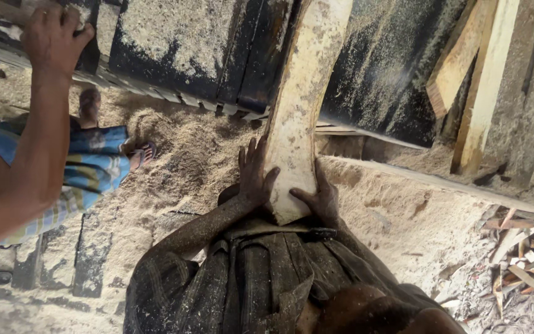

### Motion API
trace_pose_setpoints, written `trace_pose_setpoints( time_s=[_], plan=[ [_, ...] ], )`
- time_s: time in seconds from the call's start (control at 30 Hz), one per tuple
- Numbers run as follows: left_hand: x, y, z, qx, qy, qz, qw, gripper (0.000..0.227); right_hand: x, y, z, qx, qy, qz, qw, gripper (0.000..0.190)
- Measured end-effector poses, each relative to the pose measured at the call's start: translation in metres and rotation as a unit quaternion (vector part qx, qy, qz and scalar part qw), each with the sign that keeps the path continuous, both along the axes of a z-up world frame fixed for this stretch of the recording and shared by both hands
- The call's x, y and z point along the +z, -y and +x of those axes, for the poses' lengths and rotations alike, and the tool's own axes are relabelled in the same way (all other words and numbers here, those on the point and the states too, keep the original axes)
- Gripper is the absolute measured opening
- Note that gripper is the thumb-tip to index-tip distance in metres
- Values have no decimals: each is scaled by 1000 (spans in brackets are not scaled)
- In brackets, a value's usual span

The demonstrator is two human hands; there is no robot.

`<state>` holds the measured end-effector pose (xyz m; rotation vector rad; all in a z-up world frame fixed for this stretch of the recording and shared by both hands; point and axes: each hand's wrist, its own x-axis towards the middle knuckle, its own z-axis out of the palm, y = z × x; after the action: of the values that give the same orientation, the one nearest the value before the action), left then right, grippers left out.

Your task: The person processes lumber by guiding wood pieces through machinery and stacking them in a woodworking shop.

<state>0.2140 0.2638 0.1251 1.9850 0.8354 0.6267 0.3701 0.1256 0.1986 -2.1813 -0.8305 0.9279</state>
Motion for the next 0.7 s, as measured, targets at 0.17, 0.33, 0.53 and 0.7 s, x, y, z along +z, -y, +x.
trace_pose_setpoints(
  time_s=[0.17,0.33,0.53,0.7],
  plan=[
    [-3,-31,35,9,4,52,999,69,3,-33,33,10,-3,11,1000,110],
    [-15,-64,71,19,-40,91,995,73,-1,-60,63,50,75,46,995,111],
    [-12,-90,97,12,-51,79,996,74,-14,-78,95,66,141,49,987,112],
    [-14,-114,121,7,-67,59,996,76,-36,-98,124,78,210,44,974,106]
  ],
)
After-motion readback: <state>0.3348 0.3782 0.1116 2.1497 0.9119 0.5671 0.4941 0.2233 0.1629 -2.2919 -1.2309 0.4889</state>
